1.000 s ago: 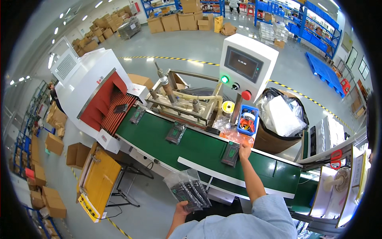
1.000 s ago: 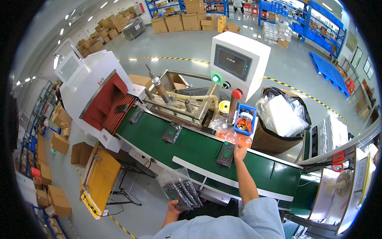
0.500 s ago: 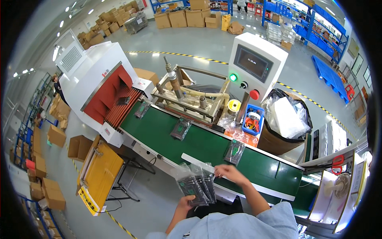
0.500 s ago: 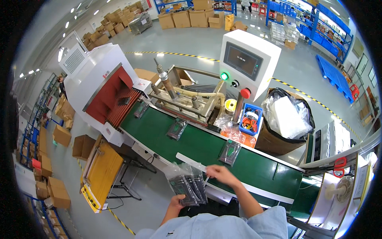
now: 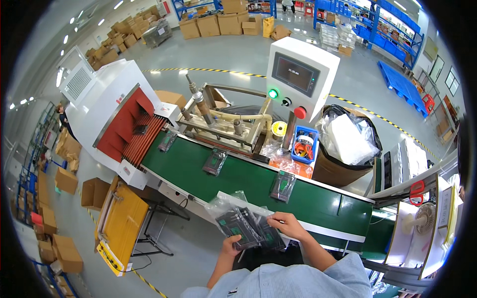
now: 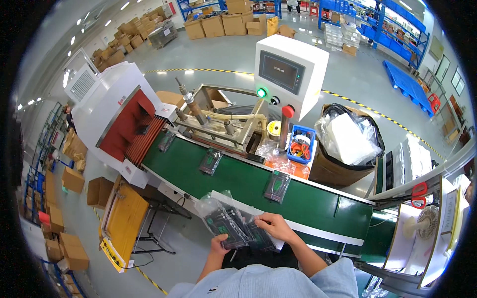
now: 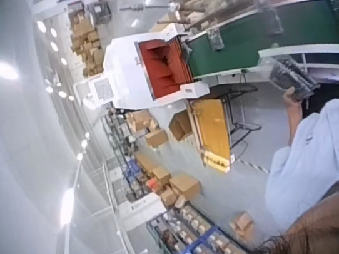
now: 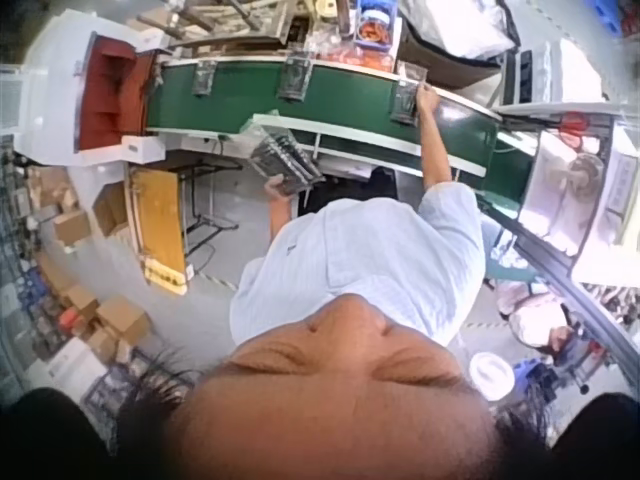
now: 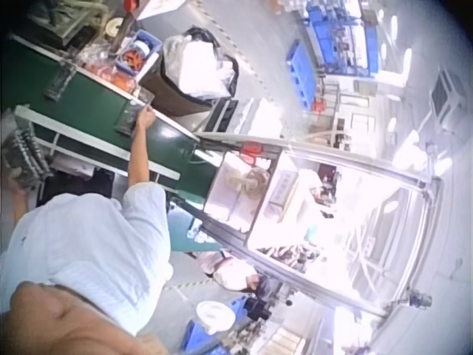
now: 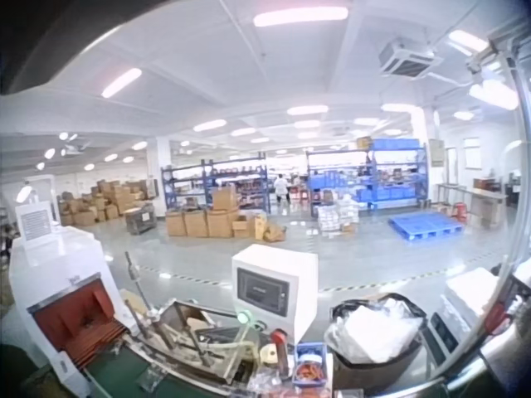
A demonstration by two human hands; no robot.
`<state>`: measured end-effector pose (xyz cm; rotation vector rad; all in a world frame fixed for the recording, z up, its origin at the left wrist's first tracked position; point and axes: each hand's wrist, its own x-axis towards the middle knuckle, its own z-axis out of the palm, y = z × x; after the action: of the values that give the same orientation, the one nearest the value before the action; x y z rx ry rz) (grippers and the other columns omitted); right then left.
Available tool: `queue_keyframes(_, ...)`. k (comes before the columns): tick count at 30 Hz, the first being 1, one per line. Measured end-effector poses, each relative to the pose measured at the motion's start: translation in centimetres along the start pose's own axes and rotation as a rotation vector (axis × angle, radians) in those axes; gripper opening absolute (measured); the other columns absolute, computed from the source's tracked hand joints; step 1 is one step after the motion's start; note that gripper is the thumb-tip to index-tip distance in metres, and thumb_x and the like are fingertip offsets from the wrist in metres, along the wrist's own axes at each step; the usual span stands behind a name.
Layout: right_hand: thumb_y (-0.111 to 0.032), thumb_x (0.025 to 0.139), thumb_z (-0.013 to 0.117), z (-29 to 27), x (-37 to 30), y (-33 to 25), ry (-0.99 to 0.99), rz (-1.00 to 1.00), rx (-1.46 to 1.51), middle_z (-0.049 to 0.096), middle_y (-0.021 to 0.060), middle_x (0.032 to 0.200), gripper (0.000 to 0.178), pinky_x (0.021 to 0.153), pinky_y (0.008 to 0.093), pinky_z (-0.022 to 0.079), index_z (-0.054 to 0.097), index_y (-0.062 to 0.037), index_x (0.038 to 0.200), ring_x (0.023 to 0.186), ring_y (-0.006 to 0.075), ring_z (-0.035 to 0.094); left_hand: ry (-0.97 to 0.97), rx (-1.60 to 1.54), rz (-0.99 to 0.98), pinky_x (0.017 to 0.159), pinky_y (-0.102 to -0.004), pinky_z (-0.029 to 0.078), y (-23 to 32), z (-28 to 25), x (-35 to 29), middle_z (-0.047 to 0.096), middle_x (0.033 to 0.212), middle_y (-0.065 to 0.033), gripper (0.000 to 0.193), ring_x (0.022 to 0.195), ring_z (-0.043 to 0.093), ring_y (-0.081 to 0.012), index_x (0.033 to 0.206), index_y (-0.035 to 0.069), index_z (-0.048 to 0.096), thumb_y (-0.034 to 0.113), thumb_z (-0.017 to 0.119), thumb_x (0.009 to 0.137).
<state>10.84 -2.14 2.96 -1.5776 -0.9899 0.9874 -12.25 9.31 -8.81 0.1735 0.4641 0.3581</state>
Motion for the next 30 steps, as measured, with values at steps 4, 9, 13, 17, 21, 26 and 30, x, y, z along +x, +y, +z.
queue_keyframes(4, -0.018, 0.085, 0.058, -0.8, -1.3, 1.2, 0.003, 0.048, 0.025, 0.062, 0.0057, 0.079, 0.022, 0.065, 0.0256, 0.044, 0.063, 0.0018, 0.092, 0.072, 0.0109, 0.055, 0.044, -0.034, 0.114, 0.100, -0.0502, 0.032, 0.8, 3.7, 1.2, 0.044, 0.127, -0.0224, 0.070, 0.117, 0.043, -0.0362, 0.128, -0.003, 0.035, 0.010, 0.059, 0.064)
queue_keyframes(9, -0.019, 0.085, 0.059, -4.2, -4.1, 4.1, 0.188, 0.137, 0.204, 0.061, 0.0025, 0.078, 0.022, 0.066, 0.0240, 0.043, 0.064, 0.0014, 0.090, 0.073, 0.0087, 0.053, -0.123, -0.038, 0.334, 0.098, -0.0505, 0.035, 2.9, 9.1, 2.0, 0.043, 0.128, -0.0180, 0.073, 0.118, 0.042, -0.0347, 0.129, 0.000, 0.035, 0.014, 0.061, 0.063)
queue_keyframes(13, -0.022, 0.084, 0.058, -11.5, -6.5, 9.8, 0.582, 0.184, 0.156, 0.058, 0.0003, 0.072, 0.024, 0.061, 0.0238, 0.041, 0.064, 0.0009, 0.086, 0.068, 0.0078, 0.051, -0.187, 0.062, 0.366, 0.094, -0.0511, 0.040, 4.6, 9.4, 0.5, 0.042, 0.128, -0.0172, 0.081, 0.117, 0.043, -0.0345, 0.131, 0.002, 0.033, 0.018, 0.065, 0.058)
queue_keyframes(17, -0.025, 0.084, 0.057, -19.9, -8.2, 15.8, 0.885, 0.232, -0.034, 0.055, -0.0018, 0.065, 0.027, 0.056, 0.0236, 0.039, 0.065, 0.0004, 0.082, 0.062, 0.0068, 0.049, -0.143, 0.102, 0.305, 0.087, -0.0513, 0.046, 4.2, 8.3, -0.6, 0.047, 0.120, -0.0191, 0.084, 0.110, 0.049, -0.0366, 0.129, 0.002, 0.034, 0.018, 0.065, 0.053)
queue_keyframes(21, -0.023, 0.082, 0.058, -23.3, -7.1, 21.9, 1.029, 0.323, 0.004, 0.058, -0.0015, 0.067, 0.023, 0.053, 0.0233, 0.039, 0.067, -0.0030, 0.088, 0.061, 0.0071, 0.049, -0.126, 0.084, 0.237, 0.083, -0.0534, 0.048, 2.4, 8.5, -1.3, 0.049, 0.116, -0.0211, 0.083, 0.105, 0.052, -0.0391, 0.128, 0.001, 0.036, 0.016, 0.064, 0.051)
queue_keyframes(26, -0.028, 0.079, 0.056, -21.1, -2.0, 26.5, 1.121, 0.409, -0.194, 0.063, 0.0099, 0.070, 0.027, 0.062, 0.0331, 0.045, 0.067, -0.0037, 0.084, 0.067, 0.0209, 0.060, -0.125, 0.083, 0.135, 0.085, -0.0560, 0.045, 0.8, 10.2, -1.5, 0.049, 0.116, -0.0241, 0.081, 0.104, 0.051, -0.0436, 0.126, -0.001, 0.037, 0.012, 0.064, 0.050)
queue_keyframes(30, -0.032, 0.078, 0.055, -16.7, 2.3, 24.7, 1.172, 0.546, -0.369, 0.063, 0.0165, 0.076, 0.027, 0.066, 0.0416, 0.046, 0.067, -0.0074, 0.083, 0.074, 0.0335, 0.060, -0.011, 0.105, 0.098, 0.090, -0.0565, 0.041, 0.8, 7.4, -1.8, 0.052, 0.113, -0.0233, 0.072, 0.103, 0.052, -0.0417, 0.121, -0.002, 0.043, 0.009, 0.062, 0.052)
